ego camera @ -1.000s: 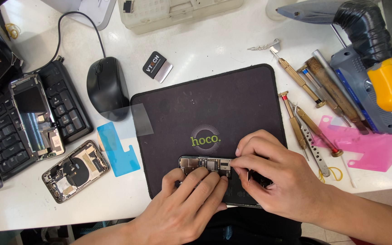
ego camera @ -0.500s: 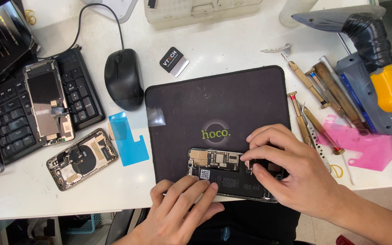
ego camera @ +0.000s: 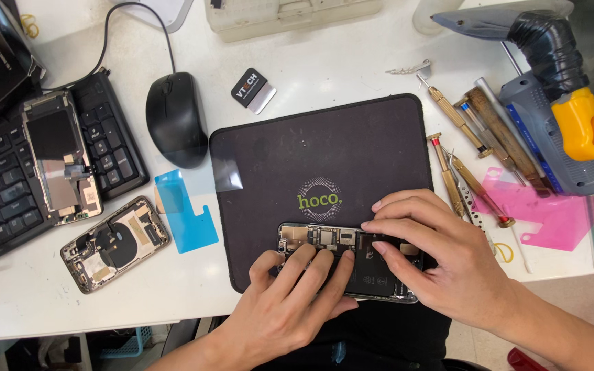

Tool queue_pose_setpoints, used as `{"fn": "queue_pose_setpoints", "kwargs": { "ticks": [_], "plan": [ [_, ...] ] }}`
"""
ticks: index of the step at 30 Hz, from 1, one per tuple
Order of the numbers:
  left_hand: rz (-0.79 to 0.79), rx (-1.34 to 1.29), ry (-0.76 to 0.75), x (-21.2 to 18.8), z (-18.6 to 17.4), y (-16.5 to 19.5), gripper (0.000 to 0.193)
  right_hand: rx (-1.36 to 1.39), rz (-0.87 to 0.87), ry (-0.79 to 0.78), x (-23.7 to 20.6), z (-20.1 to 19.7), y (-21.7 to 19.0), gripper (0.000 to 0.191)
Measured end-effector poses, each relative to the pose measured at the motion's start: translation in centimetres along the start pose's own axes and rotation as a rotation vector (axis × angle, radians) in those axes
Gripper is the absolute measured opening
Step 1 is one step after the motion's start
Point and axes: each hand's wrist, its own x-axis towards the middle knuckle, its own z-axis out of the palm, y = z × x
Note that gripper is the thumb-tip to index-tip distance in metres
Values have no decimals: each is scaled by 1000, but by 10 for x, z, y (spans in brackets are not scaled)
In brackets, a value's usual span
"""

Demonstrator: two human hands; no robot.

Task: The person removes pink adhesive strips from a smartphone battery, uses a rubber mallet to press the battery flat, and then installs the battery into a disassembled smartphone chassis. The person aligns the battery and connects the internal ribbon cable to the motherboard.

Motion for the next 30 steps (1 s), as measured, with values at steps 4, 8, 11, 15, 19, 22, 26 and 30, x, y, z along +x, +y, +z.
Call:
{"fn": "queue_pose_setpoints", "kwargs": {
  "ticks": [4,8,11,15,19,22,26,30],
  "plan": [
    [105,157,-17,3,-4,-4,52,18,-4,1,-3,1,4,29],
    [158,217,-43,6,-6,-5,53,-6,-50,4,-4,2,5,32],
    [127,170,-60,10,-10,-4,53,-7,-69,-1,-4,2,4,35],
    [157,88,-119,18,-18,-9,49,4,-63,-8,-5,1,6,35],
    [225,25,-141,28,-22,-20,45,1,-85,-1,-6,2,7,35],
    [303,77,-149,32,-24,-23,44,1,-88,6,-6,1,7,33],
    [369,75,-141,32,-25,-28,46,1,-61,18,-5,1,4,29],
    [248,-55,-49,25,-21,-28,49,33,-3,17,-4,2,2,24]
  ]
}}
